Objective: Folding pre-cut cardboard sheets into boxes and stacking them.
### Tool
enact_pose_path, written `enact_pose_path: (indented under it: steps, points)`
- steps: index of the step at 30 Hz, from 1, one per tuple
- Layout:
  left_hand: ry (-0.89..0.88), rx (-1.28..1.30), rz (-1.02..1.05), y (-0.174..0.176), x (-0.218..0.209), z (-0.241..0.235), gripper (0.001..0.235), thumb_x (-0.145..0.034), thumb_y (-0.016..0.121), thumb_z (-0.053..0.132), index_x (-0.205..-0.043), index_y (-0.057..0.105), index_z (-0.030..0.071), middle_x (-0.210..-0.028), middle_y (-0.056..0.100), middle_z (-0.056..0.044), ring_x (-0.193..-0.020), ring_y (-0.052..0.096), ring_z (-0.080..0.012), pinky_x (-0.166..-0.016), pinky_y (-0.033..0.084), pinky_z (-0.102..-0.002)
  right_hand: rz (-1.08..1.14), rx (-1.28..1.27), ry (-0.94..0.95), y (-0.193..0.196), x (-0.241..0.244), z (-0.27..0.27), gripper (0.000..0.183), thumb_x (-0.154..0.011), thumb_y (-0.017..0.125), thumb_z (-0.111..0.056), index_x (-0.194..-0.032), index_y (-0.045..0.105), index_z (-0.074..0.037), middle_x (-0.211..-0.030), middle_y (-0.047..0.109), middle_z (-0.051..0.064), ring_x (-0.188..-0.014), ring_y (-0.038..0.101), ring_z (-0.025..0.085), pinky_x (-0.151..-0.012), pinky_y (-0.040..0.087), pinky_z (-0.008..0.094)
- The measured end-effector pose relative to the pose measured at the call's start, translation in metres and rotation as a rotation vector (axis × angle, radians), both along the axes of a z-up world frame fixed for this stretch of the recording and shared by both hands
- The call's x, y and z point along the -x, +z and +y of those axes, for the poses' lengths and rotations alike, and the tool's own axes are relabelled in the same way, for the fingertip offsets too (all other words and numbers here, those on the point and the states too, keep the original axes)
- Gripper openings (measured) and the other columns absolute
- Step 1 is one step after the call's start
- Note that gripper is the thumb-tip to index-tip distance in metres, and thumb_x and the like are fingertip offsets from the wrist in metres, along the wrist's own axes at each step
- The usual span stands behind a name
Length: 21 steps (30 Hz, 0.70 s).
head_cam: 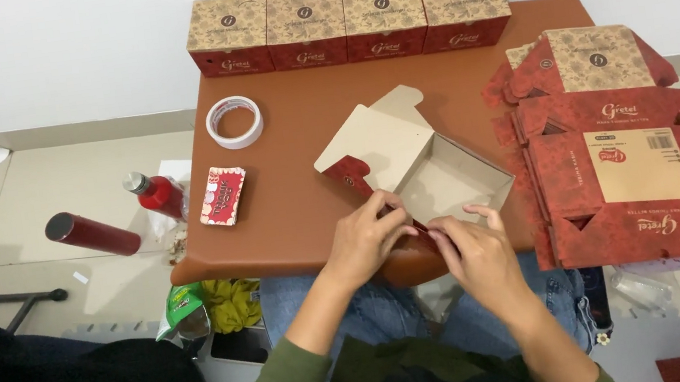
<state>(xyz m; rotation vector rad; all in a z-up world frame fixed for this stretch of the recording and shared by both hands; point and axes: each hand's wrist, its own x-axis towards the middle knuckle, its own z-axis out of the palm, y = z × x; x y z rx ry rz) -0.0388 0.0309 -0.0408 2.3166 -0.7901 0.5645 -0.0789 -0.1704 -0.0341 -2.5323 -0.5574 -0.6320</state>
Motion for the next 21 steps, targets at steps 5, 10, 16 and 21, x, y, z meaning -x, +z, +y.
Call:
enact_pose_path:
  steps: [5, 10, 16, 21]
  points:
    - [0.029, 0.06, 0.059, -0.008, 0.0, 0.001, 0.021, -0.098, 0.061, 0.032, -0.117, 0.064, 0.025, -0.114, 0.061, 0.002, -0.091, 0.072, -0.0259, -0.071, 0.061, -0.039, 0.038, -0.057, 0.09, 0.005, 0.002, 0.002, 0.025, -0.091, 0.071, -0.022, -0.115, 0.069, -0.016, -0.089, 0.076, 0.005, -0.087, 0.074, 0.02, -0.11, 0.036, 0.05]
    - [0.086, 0.096, 0.051, 0.002, 0.006, 0.015, 0.034, -0.102, 0.053, 0.008, -0.133, 0.061, 0.021, -0.134, 0.057, -0.007, -0.103, 0.071, -0.0265, -0.076, 0.061, -0.043, 0.062, 0.148, 0.222, 0.038, 0.01, -0.016, 0.062, -0.081, 0.076, -0.033, -0.135, 0.059, -0.01, -0.121, 0.07, 0.013, -0.116, 0.064, 0.028, -0.116, 0.011, 0.068]
    - [0.414, 0.114, -0.056, 0.025, 0.014, 0.065, 0.031, -0.092, 0.064, 0.005, -0.122, 0.064, 0.006, -0.107, 0.065, -0.007, -0.098, 0.057, -0.024, -0.093, 0.044, -0.036, 0.058, 0.081, 0.15, 0.034, 0.01, 0.0, 0.024, -0.079, 0.075, -0.014, -0.103, 0.074, -0.012, -0.087, 0.072, -0.004, -0.082, 0.066, 0.013, -0.12, 0.031, 0.05]
    - [0.251, 0.528, 0.183, 0.03, 0.018, 0.102, 0.014, -0.087, 0.064, -0.004, -0.098, 0.07, 0.003, -0.104, 0.066, -0.008, -0.1, 0.064, -0.0219, -0.088, 0.053, -0.031, -0.036, 0.132, 0.244, 0.028, 0.009, 0.033, 0.016, -0.081, 0.072, -0.011, -0.096, 0.075, -0.015, -0.09, 0.071, -0.006, -0.083, 0.061, 0.013, -0.11, 0.037, 0.044]
